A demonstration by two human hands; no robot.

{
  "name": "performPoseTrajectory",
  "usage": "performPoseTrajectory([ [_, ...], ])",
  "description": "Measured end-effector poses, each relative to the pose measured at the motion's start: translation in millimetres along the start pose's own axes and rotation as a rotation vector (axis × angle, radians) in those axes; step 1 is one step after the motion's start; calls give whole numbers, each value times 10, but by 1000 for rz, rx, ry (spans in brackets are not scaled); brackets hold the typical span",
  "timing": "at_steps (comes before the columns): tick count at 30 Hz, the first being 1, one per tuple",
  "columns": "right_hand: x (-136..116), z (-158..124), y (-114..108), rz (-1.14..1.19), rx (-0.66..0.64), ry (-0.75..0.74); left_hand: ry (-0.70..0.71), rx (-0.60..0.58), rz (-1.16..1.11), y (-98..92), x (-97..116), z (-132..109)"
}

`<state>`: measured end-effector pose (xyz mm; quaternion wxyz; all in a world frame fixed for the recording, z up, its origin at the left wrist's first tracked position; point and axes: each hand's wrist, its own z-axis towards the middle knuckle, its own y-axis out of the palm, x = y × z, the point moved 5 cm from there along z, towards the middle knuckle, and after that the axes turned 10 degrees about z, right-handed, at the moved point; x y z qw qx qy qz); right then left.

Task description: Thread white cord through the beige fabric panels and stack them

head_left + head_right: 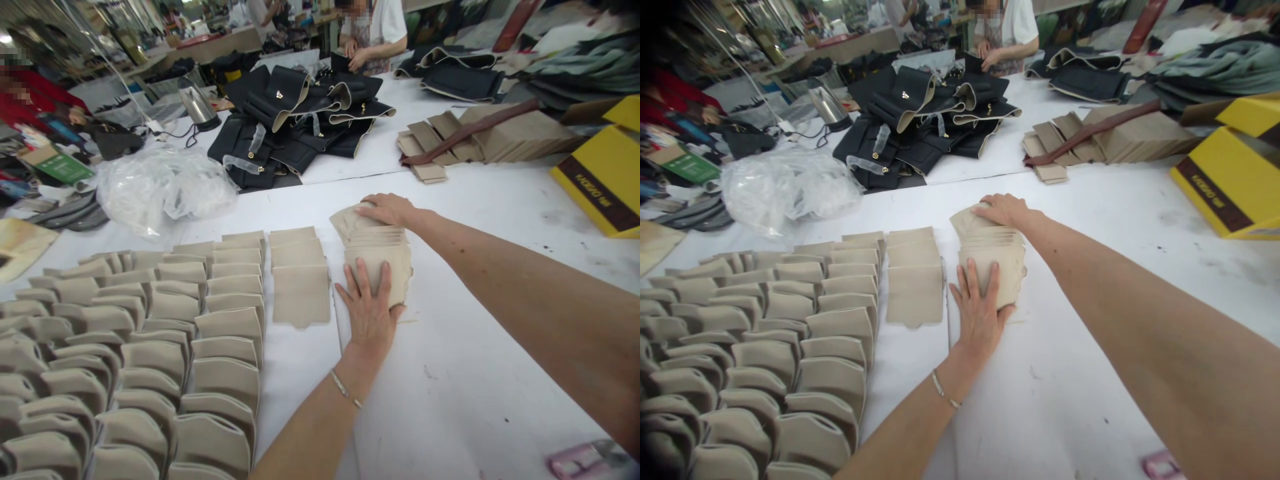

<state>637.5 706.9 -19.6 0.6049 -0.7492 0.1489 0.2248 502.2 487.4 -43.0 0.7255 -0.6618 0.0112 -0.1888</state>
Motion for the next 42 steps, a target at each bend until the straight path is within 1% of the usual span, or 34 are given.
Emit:
performPoseTrajectory([
  [2, 8, -19, 1, -51, 16, 27, 13, 11, 3, 11, -23, 172],
  [4, 44, -52, -37, -77, 17, 51, 57, 32, -6, 2, -47, 329],
  [6, 79, -71, -97, -70, -14, 56, 73, 58, -27, -34, -90, 443],
  [8, 74, -58, -154, -42, -62, 17, 47, 90, -44, -89, -144, 492],
  [10, 19, -7, -179, -8, -92, -52, 26, 112, -42, -133, -171, 455],
  [12, -55, 80, -143, 20, -95, -103, 35, 96, -40, -134, -152, 340],
  [16, -159, 269, 116, 21, -120, -123, 20, 38, -73, -58, -81, 50],
  [18, -158, 312, 230, -11, -116, -96, 23, 42, -87, -36, -54, -20],
  [20, -127, 308, 262, -55, -78, -57, 37, 55, -89, -37, -49, -24],
  [23, -103, 284, 199, -103, -28, -51, 54, 71, -61, -65, -83, 10],
  [25, -129, 304, 168, -103, -43, -78, 64, 72, -35, -79, -111, 15],
  [28, -209, 383, 203, -100, -89, -82, 72, 60, -5, -73, -148, 7],
  [31, -287, 416, 267, -141, -65, -42, 70, 62, 2, -71, -194, 45],
  [33, -306, 369, 300, -177, -49, -15, 50, 72, -10, -93, -238, 92],
  [37, -289, 178, 280, -200, -86, 54, 50, 70, -34, -156, -299, 110],
  [39, -371, 112, 229, -168, -86, 42, 38, 63, -28, -167, -314, 59],
  [40, -457, 99, 215, -138, -85, 14, 25, 61, -18, -167, -316, 25],
  [42, -708, 107, 245, -49, -111, -70, 2, 55, 18, -167, -301, -48],
])
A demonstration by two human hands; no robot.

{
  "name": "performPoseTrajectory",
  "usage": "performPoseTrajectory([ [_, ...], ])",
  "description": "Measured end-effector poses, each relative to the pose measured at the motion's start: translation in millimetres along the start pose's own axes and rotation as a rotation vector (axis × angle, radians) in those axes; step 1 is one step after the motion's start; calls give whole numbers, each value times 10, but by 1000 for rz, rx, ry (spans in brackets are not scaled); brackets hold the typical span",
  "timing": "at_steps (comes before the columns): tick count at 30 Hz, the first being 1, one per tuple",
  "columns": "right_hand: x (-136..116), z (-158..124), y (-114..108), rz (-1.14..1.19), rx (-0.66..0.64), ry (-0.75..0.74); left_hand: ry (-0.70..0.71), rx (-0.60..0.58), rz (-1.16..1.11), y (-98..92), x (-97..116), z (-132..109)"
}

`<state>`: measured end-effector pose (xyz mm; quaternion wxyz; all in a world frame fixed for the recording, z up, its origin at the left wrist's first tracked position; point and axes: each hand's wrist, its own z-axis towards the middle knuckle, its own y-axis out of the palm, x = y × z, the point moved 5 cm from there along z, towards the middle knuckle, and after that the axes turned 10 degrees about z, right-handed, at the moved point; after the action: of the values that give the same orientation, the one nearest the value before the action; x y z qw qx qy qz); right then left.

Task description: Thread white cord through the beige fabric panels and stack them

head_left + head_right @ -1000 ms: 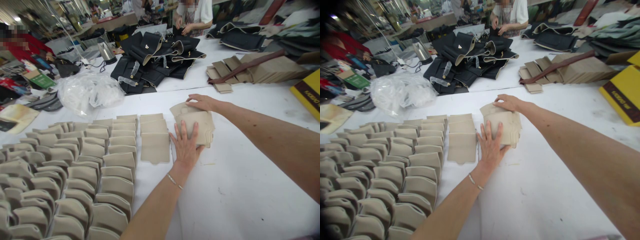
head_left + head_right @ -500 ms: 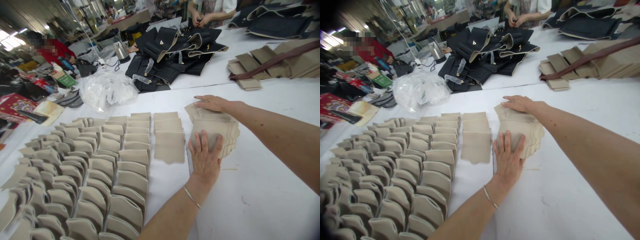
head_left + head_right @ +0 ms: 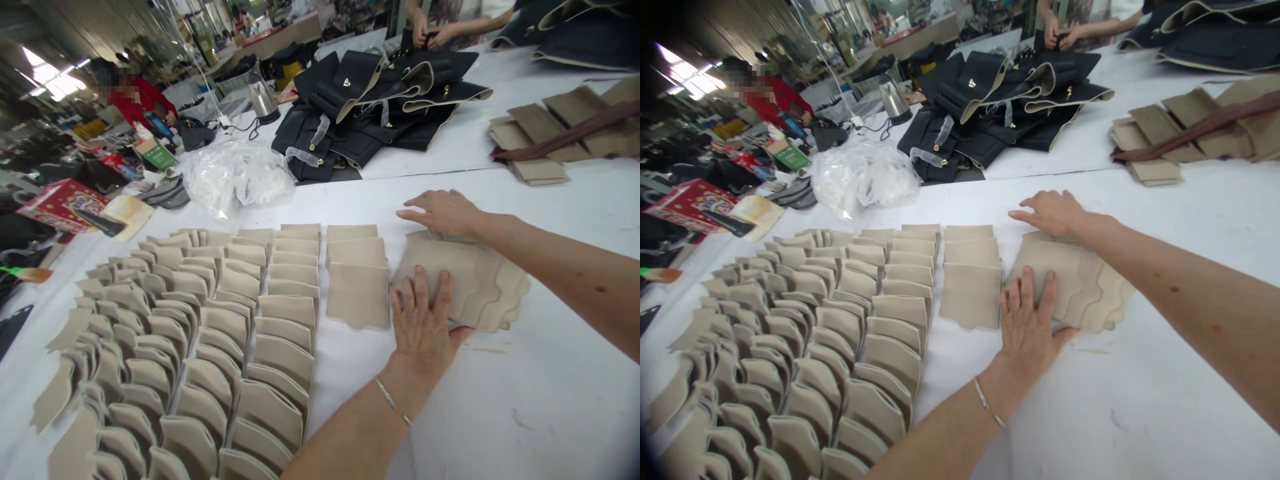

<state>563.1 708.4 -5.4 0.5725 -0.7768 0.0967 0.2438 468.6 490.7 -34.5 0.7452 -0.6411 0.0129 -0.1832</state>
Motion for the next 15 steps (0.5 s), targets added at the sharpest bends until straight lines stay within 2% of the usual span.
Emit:
performPoseTrajectory([
  [3, -415, 127, 176, 138, -101, -89, -4, -7, 32, -63, 65, -99],
  [6, -656, 276, 402, 223, -153, -61, -63, 2, -49, -221, 55, -186],
  [8, -701, 335, 500, 277, -142, -18, -222, 12, -112, -325, -85, -244],
  [11, -689, 298, 543, 406, -143, 25, -486, 11, -115, -399, -404, -324],
  [15, -719, 8, 472, 649, -221, 5, -611, -34, -75, -361, -707, -331],
])
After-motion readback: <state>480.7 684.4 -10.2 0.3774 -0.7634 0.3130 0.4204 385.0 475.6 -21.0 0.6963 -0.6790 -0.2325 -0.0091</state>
